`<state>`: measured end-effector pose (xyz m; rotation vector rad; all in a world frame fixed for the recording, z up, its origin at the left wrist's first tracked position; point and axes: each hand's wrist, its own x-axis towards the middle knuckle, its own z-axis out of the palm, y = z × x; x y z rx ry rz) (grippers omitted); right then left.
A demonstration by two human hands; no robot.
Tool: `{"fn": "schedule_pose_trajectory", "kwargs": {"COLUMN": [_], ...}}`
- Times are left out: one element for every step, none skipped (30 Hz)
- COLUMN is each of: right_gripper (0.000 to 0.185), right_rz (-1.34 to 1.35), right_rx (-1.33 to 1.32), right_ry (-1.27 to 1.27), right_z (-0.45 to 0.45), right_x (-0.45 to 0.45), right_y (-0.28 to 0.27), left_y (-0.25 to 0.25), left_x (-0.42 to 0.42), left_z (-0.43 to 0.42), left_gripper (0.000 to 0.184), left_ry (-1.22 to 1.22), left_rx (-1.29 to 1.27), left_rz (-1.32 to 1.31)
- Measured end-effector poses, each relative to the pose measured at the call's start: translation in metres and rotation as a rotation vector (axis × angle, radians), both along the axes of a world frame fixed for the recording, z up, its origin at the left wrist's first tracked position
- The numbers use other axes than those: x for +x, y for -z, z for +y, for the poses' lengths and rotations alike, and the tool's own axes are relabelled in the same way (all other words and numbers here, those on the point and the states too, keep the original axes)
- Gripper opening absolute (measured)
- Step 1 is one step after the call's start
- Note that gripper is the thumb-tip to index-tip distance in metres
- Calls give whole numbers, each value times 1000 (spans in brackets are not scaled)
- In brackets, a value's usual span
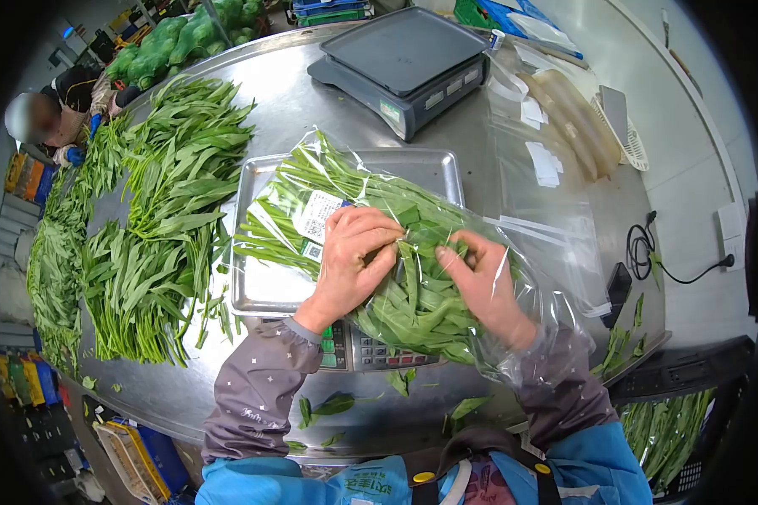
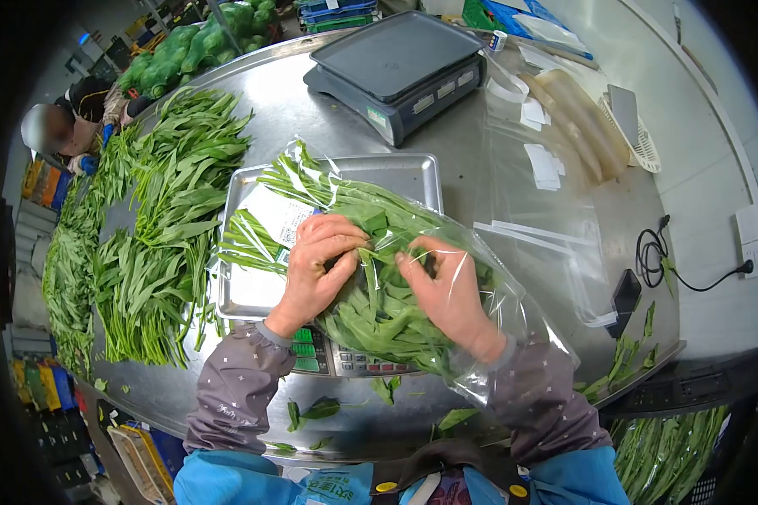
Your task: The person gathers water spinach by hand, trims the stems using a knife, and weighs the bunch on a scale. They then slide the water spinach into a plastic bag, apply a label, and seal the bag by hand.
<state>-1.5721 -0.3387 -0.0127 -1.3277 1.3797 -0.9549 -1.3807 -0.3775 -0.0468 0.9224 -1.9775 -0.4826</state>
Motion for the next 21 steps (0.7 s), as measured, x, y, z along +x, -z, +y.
{"fn": "schedule_pose_trajectory", "kwargs": {"right_gripper": [16,15,15,15,17,21,25,25,27,29,28,28,28,28,28,29,29,29,29,29,27], "right_rz": [-1,-83,-164,-165,-257,-349,-308,-309,-296,-285,-316,-318,-398,-479,-478,-388,-298,-299,-245,-190,-199], "right_rx": [0,63,125,125,170,216,273,274,272,269,273,270,264,257,253,280,307,306,339,372,389], "right_ry": [-1,53,106,106,169,233,170,171,158,147,275,283,343,402,407,467,529,539,490,440,538], "right_z": [-1,-1,-2,-1,-1,0,1,3,7,10,19,24,31,39,51,67,82,97,111,125,141], "right_x": [0,-1,-2,-2,-3,-4,-9,-13,-17,-18,-18,-26,-42,-57,-67,-75,-86,-103,-123,-144,-165], "right_y": [2,5,6,7,8,9,5,4,4,3,-2,0,5,8,3,-4,-7,-5,-1,5,12], "left_y": [0,-1,-1,-1,0,1,2,2,1,-1,-1,-2,-4,-5,-5,-6,-8,-9,-10,-13,-12], "left_x": [0,-1,-1,0,0,0,1,1,2,4,6,7,8,8,10,11,11,11,14,16,18], "left_z": [0,1,1,1,0,-1,-2,-3,-3,-3,-3,-3,-2,-1,-2,0,2,4,5,8,11], "left_gripper": [11,10,9,9,9,8,9,9,11,12,16,16,17,18,24,24,26,28,31,29,27], "left_ry": [-1,-7,-14,-14,-12,-11,16,16,31,49,65,73,74,74,84,90,71,54,71,71,53], "left_rx": [0,58,116,115,144,172,133,134,117,98,133,130,117,104,128,127,151,177,188,194,216], "left_rz": [-1,51,103,103,121,139,59,59,10,-39,-61,-62,-83,-105,-113,-112,-95,-78,-81,-85,-22]}}
